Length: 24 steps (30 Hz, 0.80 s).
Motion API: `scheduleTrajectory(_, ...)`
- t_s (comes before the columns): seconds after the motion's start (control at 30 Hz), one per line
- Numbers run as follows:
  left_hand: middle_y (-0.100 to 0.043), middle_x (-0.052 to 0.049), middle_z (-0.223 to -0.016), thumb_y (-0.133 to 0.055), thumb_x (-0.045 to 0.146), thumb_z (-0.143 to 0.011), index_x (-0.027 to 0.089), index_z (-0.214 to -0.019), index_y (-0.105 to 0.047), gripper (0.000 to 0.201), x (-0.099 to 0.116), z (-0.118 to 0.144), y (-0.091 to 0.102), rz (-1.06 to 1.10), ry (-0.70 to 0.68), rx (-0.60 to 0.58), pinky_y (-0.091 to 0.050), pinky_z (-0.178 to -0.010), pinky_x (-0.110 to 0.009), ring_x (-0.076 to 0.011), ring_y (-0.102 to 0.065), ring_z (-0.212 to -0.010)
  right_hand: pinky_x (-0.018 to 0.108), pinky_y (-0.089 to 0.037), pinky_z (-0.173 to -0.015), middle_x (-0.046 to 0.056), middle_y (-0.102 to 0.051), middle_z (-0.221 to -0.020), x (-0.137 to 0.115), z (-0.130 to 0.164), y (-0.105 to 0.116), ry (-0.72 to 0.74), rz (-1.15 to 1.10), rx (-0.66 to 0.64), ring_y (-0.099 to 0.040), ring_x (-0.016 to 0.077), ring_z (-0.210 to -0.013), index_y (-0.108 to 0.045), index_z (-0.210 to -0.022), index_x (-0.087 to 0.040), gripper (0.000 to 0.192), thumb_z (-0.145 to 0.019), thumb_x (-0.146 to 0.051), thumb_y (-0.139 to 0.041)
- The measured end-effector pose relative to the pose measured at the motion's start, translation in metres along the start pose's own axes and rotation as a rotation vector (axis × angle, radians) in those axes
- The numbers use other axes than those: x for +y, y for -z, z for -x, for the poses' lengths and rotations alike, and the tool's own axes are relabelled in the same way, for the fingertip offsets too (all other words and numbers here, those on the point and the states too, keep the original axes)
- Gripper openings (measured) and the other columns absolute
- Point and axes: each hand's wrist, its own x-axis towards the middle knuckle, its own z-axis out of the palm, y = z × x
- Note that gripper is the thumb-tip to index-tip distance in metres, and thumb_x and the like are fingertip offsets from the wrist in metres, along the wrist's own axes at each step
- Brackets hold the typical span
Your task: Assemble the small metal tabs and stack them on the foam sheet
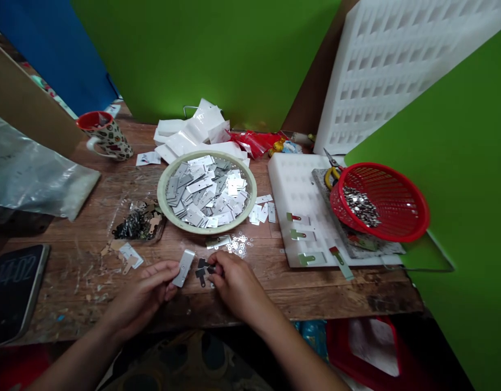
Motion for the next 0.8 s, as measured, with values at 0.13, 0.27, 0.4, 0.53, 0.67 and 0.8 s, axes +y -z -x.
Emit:
scheduleTrajectory(0.13, -0.055, 0.003, -0.062, -0.077, 0.024, -0.07, 0.014, -0.075, -0.07, 0.013, -0.005, -0.003, -0.006, 0.018, -0.01, 0.019, -0.035, -0.047, -0.014, -0.0036, -0.042, -0.049, 0.025, -0.042, -0.066, -0.001, -0.059, -0.076, 0.004, 0.004, 0.003, -0.06, -0.219, 0.067, -0.054, 0.0132, -0.07, -0.06, -0.087, -0.021, 0.005, -0.085, -0.02, -0.056)
scheduleTrajectory(0.27, -0.057, 0.003, -0.059, -0.075, 0.025, -0.071, 0.014, -0.077, -0.069, 0.014, -0.01, -0.006, -0.015, -0.033, -0.041, 0.007, -0.035, -0.046, -0.015, -0.0047, -0.044, -0.048, 0.024, -0.041, -0.062, -0.002, -0.057, -0.072, -0.001, 0.007, 0.005, -0.175, -0.546, 0.161, -0.052, 0.0123, -0.066, -0.059, -0.078, -0.019, 0.01, -0.078, -0.027, -0.065)
scheduleTrajectory(0.4, -0.061, 0.001, -0.057, -0.073, 0.026, -0.073, 0.014, -0.08, -0.068, 0.015, -0.017, -0.01, -0.026, -0.098, -0.079, 0.042, -0.039, -0.048, -0.017, -0.0071, -0.049, -0.049, 0.023, -0.039, -0.061, -0.001, -0.059, -0.072, -0.008, 0.008, -0.001, -0.26, -0.753, 0.216, -0.05, 0.0102, -0.063, -0.062, -0.07, -0.016, 0.019, -0.068, -0.03, -0.074)
scheduleTrajectory(0.53, -0.062, 0.001, -0.056, -0.07, 0.027, -0.075, 0.014, -0.083, -0.068, 0.015, -0.024, -0.013, -0.035, -0.132, -0.136, 0.064, -0.039, -0.05, -0.017, -0.008, -0.051, -0.05, 0.02, -0.032, -0.051, -0.004, -0.055, -0.058, -0.006, 0.009, -0.01, -0.366, -0.902, 0.208, -0.044, 0.0072, -0.052, -0.06, -0.069, -0.016, 0.027, -0.066, -0.036, -0.076)
scheduleTrajectory(0.67, -0.064, 0.0, -0.06, -0.07, 0.026, -0.076, 0.015, -0.083, -0.067, 0.013, -0.027, -0.012, -0.038, -0.122, -0.155, 0.061, -0.041, -0.054, -0.018, -0.0089, -0.053, -0.053, 0.02, -0.027, -0.045, -0.005, -0.053, -0.053, -0.001, 0.009, -0.015, -0.406, -0.9, 0.204, -0.038, 0.0065, -0.046, -0.057, -0.067, -0.016, 0.032, -0.068, -0.043, -0.074)
scheduleTrajectory(0.8, -0.064, -0.001, -0.062, -0.069, 0.027, -0.077, 0.014, -0.084, -0.067, 0.014, -0.029, -0.012, -0.04, -0.146, -0.164, 0.052, -0.04, -0.054, -0.018, -0.009, -0.052, -0.054, 0.021, -0.03, -0.049, -0.004, -0.052, -0.054, -0.002, 0.008, -0.016, -0.392, -0.825, 0.253, -0.04, 0.008, -0.05, -0.053, -0.063, -0.016, 0.032, -0.068, -0.042, -0.072)
